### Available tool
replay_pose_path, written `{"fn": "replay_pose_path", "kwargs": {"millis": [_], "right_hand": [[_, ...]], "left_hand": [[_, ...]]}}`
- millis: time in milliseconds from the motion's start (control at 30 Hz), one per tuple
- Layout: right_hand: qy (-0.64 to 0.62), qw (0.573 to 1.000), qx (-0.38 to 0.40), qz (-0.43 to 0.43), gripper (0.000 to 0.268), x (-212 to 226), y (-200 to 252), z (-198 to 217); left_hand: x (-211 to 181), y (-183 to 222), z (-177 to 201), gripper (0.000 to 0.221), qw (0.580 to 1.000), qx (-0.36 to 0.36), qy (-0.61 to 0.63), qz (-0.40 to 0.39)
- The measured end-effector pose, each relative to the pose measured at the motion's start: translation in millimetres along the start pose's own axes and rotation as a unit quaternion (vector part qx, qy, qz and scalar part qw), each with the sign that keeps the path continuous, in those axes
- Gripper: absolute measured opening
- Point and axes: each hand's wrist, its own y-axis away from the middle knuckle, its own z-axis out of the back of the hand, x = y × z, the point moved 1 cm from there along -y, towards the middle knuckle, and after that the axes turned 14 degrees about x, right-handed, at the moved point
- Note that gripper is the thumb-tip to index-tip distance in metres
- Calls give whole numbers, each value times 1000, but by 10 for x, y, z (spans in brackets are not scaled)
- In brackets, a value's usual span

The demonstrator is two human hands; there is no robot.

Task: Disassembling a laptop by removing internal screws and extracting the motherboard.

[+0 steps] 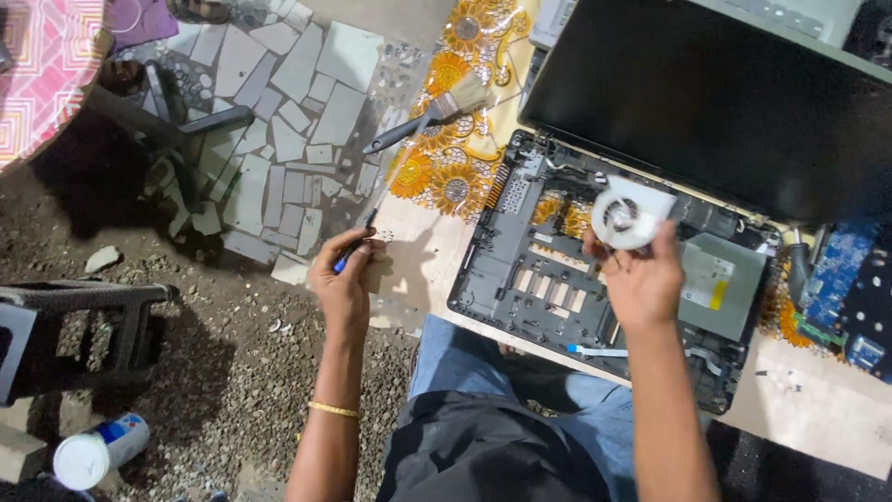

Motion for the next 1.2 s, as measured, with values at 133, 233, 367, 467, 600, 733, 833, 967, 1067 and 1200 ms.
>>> {"fn": "replay_pose_path", "kwargs": {"millis": [133,233,367,467,600,733,833,967,1067,1200], "right_hand": [[-261,965,8,14,93,129,332,-11],[-317,947,35,40,93,189,492,-87],[-313,948,39,44,97,136,680,36],[-256,965,-1,58,105,162,734,138],[-113,985,-128,23,96,215,989,457],[249,924,-288,23,53,515,1294,979],[344,867,-352,78,50,605,1455,2077],[291,849,-441,15,33,574,1559,3990],[330,873,-341,-111,30,274,1390,5864],[308,885,-321,-137,30,2,1341,6343]], "left_hand": [[26,5,-150,22,976,64,-208,-27],[77,16,-141,28,963,75,-255,-51],[41,29,-164,29,952,75,-288,-66],[12,70,-297,27,949,59,-300,-74],[22,83,-273,29,943,72,-315,-75],[-11,114,-338,25,935,83,-337,-69],[-34,111,-346,20,938,96,-327,-59],[-45,112,-362,21,918,97,-375,-78],[-54,116,-340,22,911,100,-390,-90],[-48,127,-332,23,915,101,-380,-88]]}}
